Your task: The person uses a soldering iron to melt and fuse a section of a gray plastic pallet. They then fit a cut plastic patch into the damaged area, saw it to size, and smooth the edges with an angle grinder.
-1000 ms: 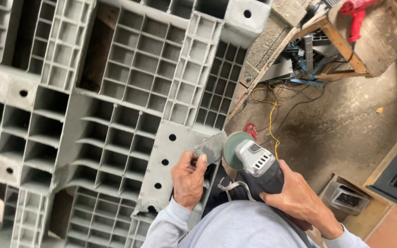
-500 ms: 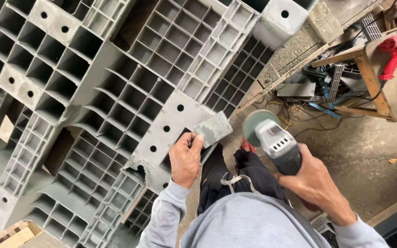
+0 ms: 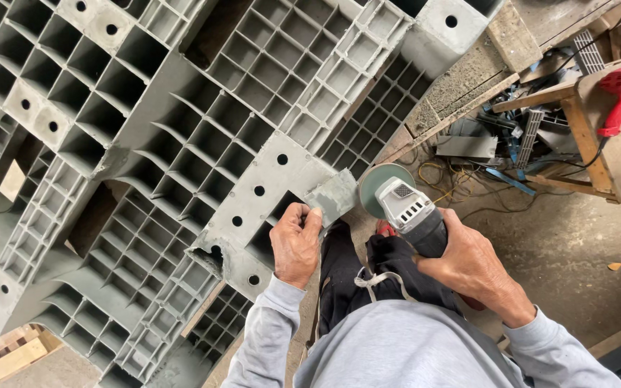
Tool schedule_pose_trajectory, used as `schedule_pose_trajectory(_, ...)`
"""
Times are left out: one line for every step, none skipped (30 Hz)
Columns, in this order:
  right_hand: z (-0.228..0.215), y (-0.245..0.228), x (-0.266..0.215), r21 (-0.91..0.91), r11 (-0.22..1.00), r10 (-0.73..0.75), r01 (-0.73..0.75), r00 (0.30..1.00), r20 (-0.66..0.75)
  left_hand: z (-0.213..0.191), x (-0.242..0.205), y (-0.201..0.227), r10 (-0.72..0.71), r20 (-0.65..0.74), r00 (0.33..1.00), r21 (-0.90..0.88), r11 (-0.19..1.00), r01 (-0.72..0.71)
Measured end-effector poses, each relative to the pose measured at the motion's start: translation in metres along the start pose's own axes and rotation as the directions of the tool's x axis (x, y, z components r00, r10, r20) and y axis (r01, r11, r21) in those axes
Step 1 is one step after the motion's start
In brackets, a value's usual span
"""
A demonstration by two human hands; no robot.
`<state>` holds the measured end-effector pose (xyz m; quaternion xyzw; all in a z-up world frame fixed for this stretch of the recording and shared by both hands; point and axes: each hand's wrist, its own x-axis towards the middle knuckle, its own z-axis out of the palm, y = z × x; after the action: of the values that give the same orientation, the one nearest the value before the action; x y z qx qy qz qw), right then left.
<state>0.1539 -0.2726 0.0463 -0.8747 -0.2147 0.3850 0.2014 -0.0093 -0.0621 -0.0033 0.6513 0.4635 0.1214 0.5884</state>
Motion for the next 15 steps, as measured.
schedule_pose_trajectory(0.001,-0.001,0.000,0.000,1.000,0.012,-0.012,1.000,0.011,-0.001,0.000,0.001,0.015,0.004,1.000,-0.003,1.000,-0.015)
schedule_pose_trajectory(0.002,-0.003,-0.002,-0.008,1.000,0.014,-0.014,1.000,0.019,-0.001,-0.002,0.002,0.028,0.011,1.000,-0.005,1.000,-0.028)
schedule_pose_trajectory(0.003,-0.005,-0.004,-0.015,1.000,0.016,-0.016,1.000,0.027,-0.001,-0.004,0.003,0.040,0.012,0.999,0.007,0.999,-0.040)
schedule_pose_trajectory(0.005,-0.007,-0.006,-0.023,1.000,0.019,-0.018,0.999,0.028,-0.001,-0.004,0.004,0.058,0.017,0.998,0.016,0.998,-0.058)
schedule_pose_trajectory(0.007,-0.009,-0.008,-0.023,1.000,0.010,-0.009,1.000,0.027,0.000,-0.004,0.005,0.075,0.021,0.997,0.026,0.997,-0.076)
schedule_pose_trajectory(0.009,-0.013,-0.010,-0.023,1.000,0.000,0.001,1.000,0.023,0.000,-0.004,0.007,0.040,0.030,0.999,0.001,0.999,-0.040)
schedule_pose_trajectory(0.011,-0.015,-0.012,-0.022,1.000,-0.010,0.011,1.000,0.019,0.000,-0.004,0.008,0.005,0.040,0.999,-0.023,1.000,-0.004)
schedule_pose_trajectory(0.013,-0.018,-0.015,-0.017,1.000,-0.020,0.020,1.000,0.023,0.000,-0.006,0.009,-0.035,0.051,0.998,-0.044,0.998,0.038)
schedule_pose_trajectory(0.015,-0.020,-0.017,-0.011,0.999,-0.029,0.030,0.999,0.026,-0.001,-0.007,0.010,-0.021,0.050,0.999,-0.051,0.998,0.023)
schedule_pose_trajectory(0.016,-0.022,-0.017,-0.006,0.999,-0.040,0.041,0.999,0.022,-0.002,-0.006,0.010,0.000,0.051,0.999,-0.058,0.998,0.003)
schedule_pose_trajectory(0.016,-0.023,-0.017,0.000,0.999,-0.035,0.035,0.999,0.004,-0.003,-0.005,0.009,0.021,0.052,0.998,-0.066,0.998,-0.017)
schedule_pose_trajectory(0.015,-0.024,-0.015,0.005,1.000,-0.031,0.031,0.999,-0.013,-0.003,-0.003,0.010,0.029,0.060,0.998,-0.067,0.997,-0.025)
schedule_pose_trajectory(0.013,-0.025,-0.014,0.010,1.000,-0.026,0.026,0.999,-0.030,-0.003,-0.001,0.010,0.037,0.068,0.997,-0.068,0.997,-0.032)
schedule_pose_trajectory(0.013,-0.025,-0.015,0.012,1.000,0.028,-0.027,0.999,-0.028,-0.004,-0.002,0.008,0.040,0.075,0.996,-0.066,0.997,-0.035)
schedule_pose_trajectory(0.014,-0.024,-0.017,0.014,0.997,0.081,-0.081,0.996,-0.026,-0.005,-0.004,0.006,0.015,0.082,0.997,-0.071,0.997,-0.009)
